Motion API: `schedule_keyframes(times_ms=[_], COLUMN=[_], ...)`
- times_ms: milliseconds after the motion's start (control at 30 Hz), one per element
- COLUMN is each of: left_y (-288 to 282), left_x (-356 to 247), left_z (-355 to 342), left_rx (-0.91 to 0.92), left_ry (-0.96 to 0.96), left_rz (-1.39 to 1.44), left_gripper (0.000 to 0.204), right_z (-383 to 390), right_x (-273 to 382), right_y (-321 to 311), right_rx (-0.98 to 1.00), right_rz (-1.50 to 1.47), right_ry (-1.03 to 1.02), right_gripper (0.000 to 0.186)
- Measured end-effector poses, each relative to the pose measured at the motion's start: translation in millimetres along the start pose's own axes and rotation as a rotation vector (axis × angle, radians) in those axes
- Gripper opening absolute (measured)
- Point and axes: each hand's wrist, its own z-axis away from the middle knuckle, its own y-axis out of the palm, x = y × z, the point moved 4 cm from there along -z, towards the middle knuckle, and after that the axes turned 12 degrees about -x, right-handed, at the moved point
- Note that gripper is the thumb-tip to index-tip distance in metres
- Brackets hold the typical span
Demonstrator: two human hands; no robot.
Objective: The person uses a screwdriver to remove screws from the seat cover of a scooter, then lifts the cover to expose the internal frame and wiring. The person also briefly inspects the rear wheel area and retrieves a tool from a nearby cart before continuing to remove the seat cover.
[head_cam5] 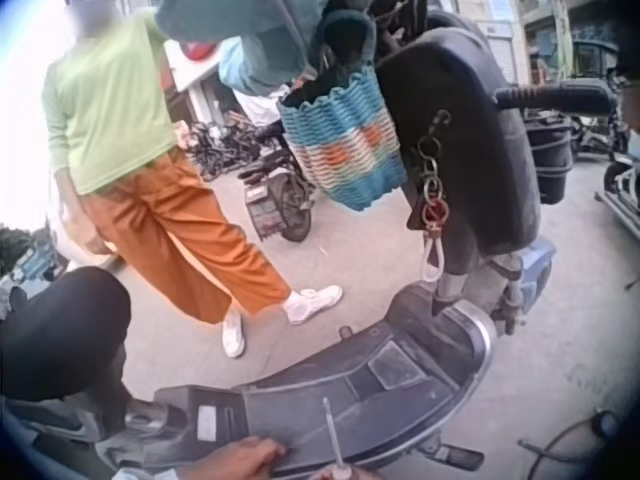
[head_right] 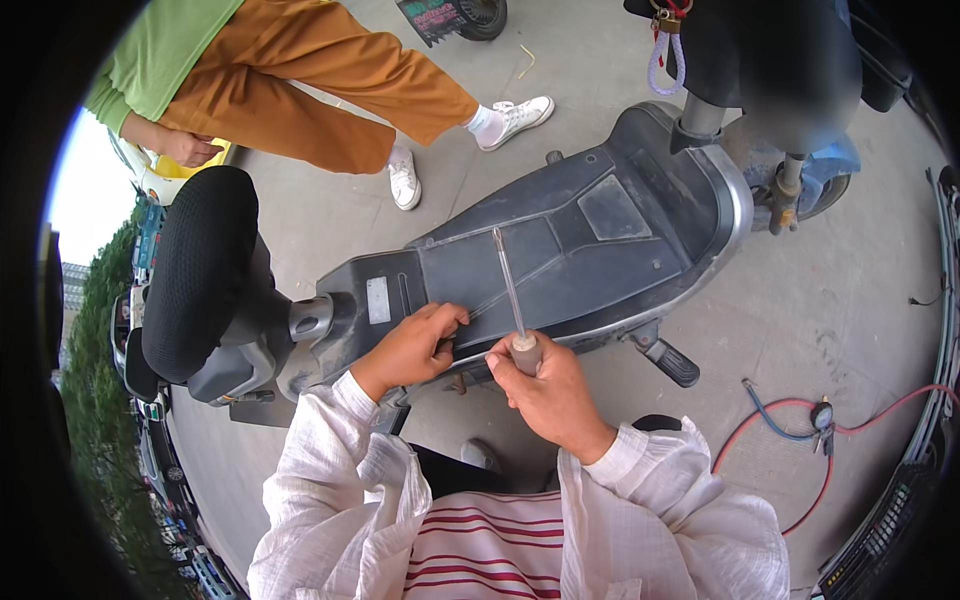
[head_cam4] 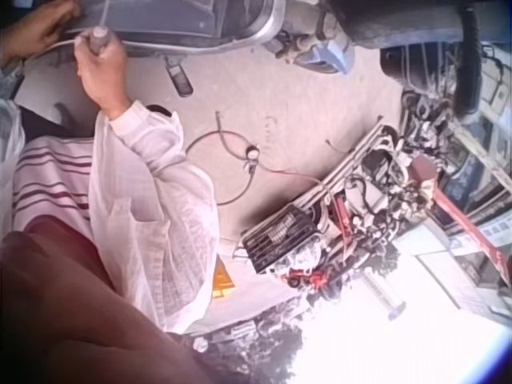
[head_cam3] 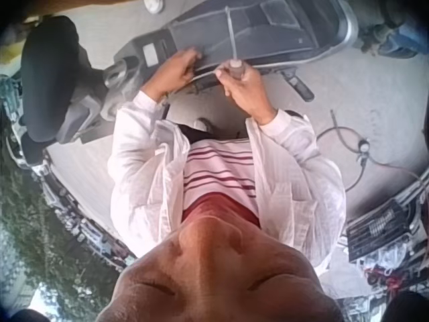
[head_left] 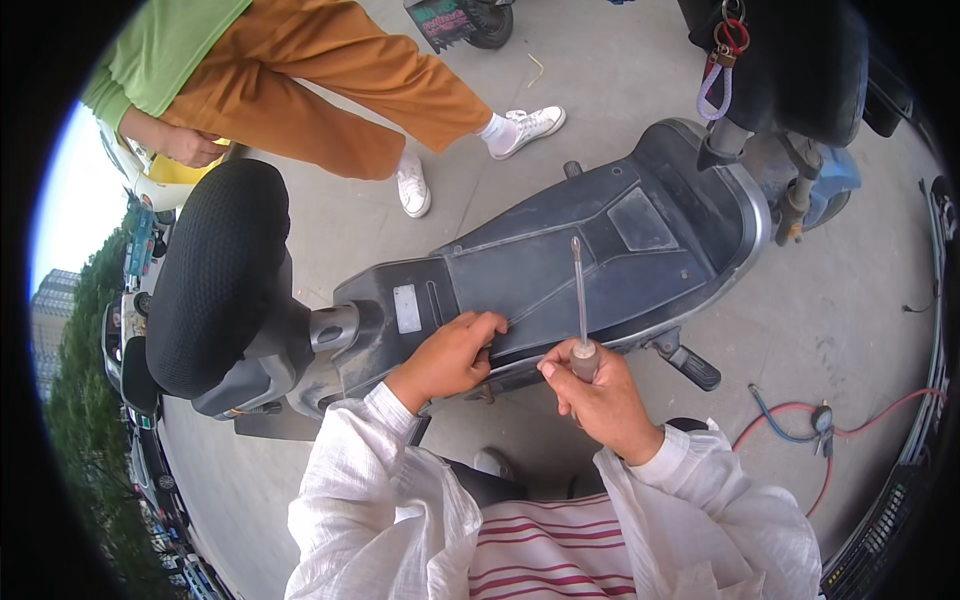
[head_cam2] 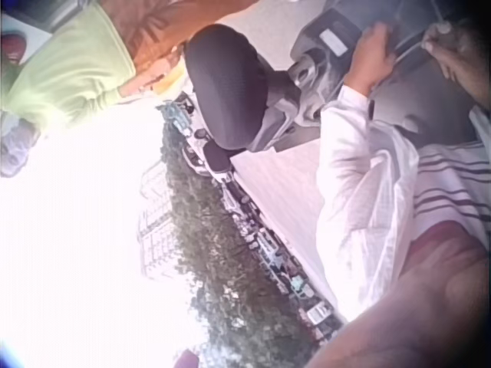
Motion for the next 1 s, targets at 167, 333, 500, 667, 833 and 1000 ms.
schedule_keyframes(times_ms=[167,333,500,667,833,1000], left_y=[1.2,-6.2,-31.0,-59.4,-59.7,-47.8], left_x=[-0.3,-3.8,41.6,84.8,88.8,102.1], left_z=[7.6,7.2,-11.4,-58.2,-83.6,-84.4], left_rx=[-0.117,-0.164,-0.508,-0.526,-0.502,-0.272], left_ry=[-0.027,-0.125,-0.488,-0.428,-0.405,-0.258], left_rz=[0.031,0.057,0.927,1.601,-0.246,-0.594], left_gripper=[0.046,0.036,0.018,0.012,0.015,0.02], right_z=[3.3,1.6,-0.7,1.6,1.8,2.9], right_x=[-1.1,0.3,1.8,3.0,4.7,8.7], right_y=[1.6,1.7,-1.5,4.1,-2.1,-8.6], right_rx=[0.011,0.016,0.002,0.026,0.023,0.024], right_rz=[-0.029,-0.036,-0.02,-0.051,-0.043,-0.062], right_ry=[0.041,0.034,0.008,0.032,0.017,0.028], right_gripper=[0.012,0.012,0.012,0.012,0.012,0.013])
